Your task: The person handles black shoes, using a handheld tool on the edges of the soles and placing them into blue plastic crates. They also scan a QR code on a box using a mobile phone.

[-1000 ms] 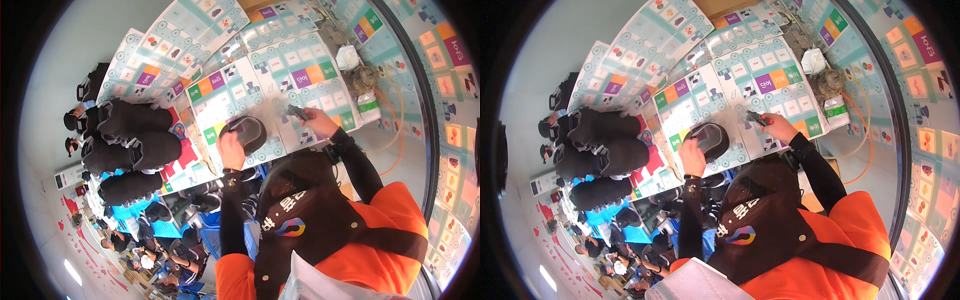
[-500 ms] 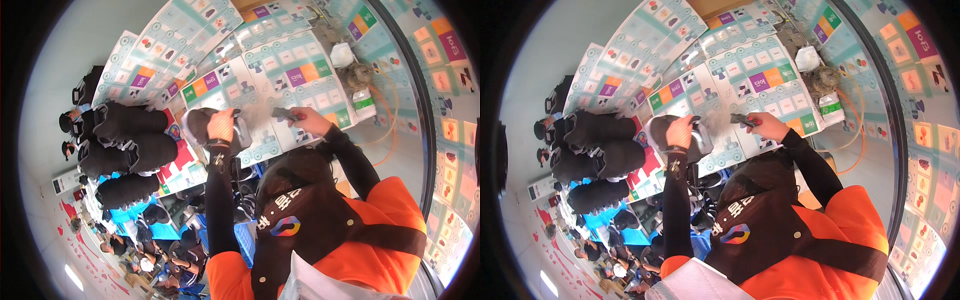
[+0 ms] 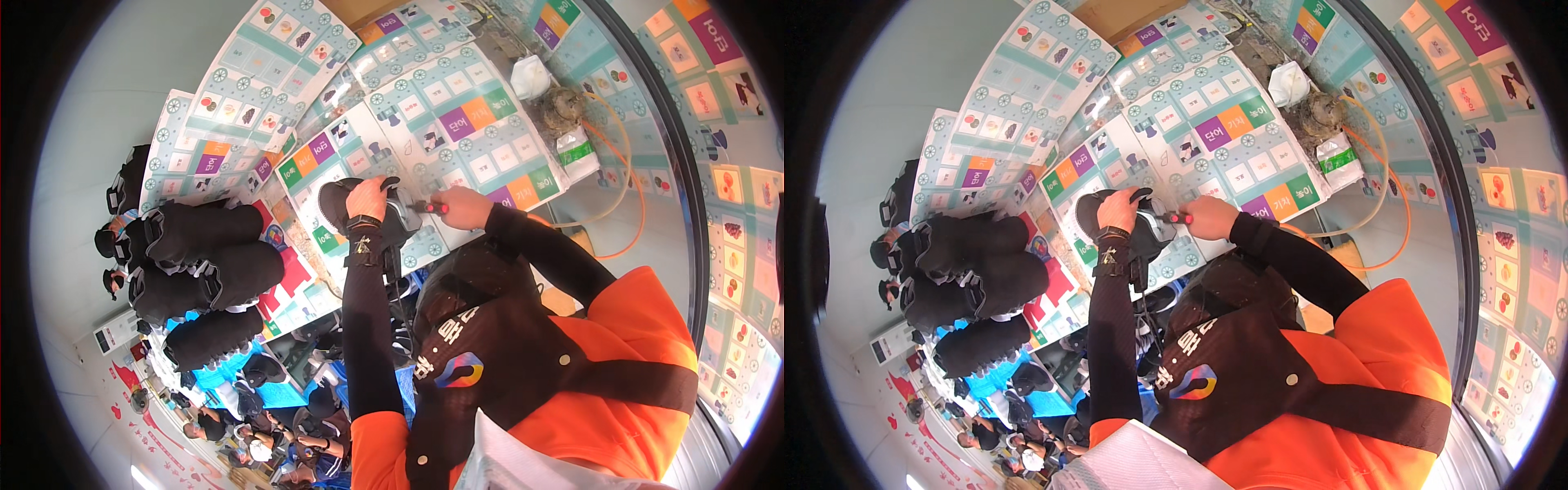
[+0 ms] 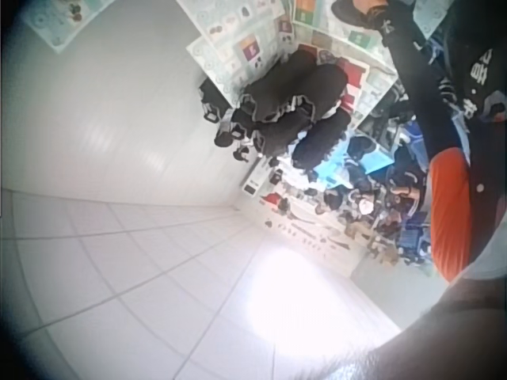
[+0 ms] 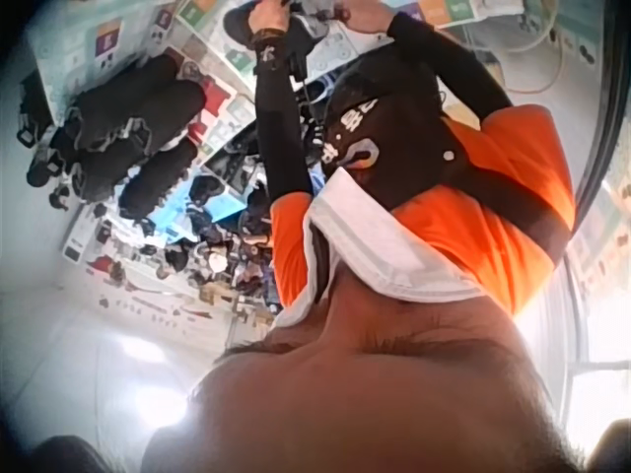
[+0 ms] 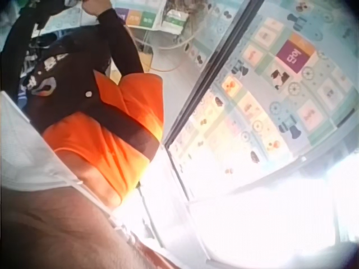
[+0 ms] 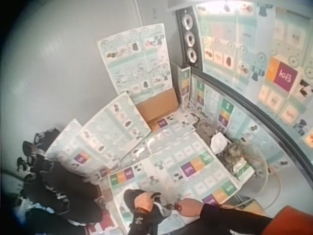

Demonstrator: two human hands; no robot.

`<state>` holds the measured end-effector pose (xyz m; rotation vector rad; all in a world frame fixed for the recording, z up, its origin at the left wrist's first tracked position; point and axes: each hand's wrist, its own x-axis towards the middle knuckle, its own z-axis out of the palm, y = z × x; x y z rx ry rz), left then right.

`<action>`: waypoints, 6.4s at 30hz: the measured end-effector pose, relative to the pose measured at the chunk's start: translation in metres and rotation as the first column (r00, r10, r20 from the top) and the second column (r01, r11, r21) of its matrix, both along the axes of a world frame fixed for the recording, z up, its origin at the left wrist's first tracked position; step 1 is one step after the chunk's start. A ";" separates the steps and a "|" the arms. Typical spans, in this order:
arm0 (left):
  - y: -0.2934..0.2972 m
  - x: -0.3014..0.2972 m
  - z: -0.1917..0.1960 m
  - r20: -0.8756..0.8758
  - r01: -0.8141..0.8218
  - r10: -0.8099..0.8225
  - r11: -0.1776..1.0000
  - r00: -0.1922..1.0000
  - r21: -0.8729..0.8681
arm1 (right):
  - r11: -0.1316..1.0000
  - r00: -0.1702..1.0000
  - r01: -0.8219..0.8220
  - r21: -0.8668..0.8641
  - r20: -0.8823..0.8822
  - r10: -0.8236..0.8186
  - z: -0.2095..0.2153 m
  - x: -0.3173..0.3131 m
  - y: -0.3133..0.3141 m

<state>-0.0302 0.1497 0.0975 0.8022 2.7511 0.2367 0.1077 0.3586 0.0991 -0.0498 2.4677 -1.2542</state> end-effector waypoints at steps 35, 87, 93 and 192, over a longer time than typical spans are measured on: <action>0.043 0.037 -0.013 -0.007 -0.199 0.220 0.895 0.976 0.399 | 0.973 0.976 0.216 -0.082 0.001 -0.216 -0.008 0.001 0.028; -0.087 0.082 0.002 -0.154 -0.412 0.545 0.763 0.824 0.497 | 0.923 0.910 0.274 -0.271 0.383 -0.158 0.001 0.004 0.015; -0.122 0.081 0.055 0.305 -0.596 0.538 0.529 0.786 0.604 | 0.841 0.913 0.408 0.355 -0.149 -0.380 -0.083 0.005 0.068; -0.168 -0.020 -0.003 0.497 -0.529 0.246 0.620 0.832 0.579 | 0.960 0.973 -0.156 -0.234 -0.202 0.109 0.089 -0.010 0.080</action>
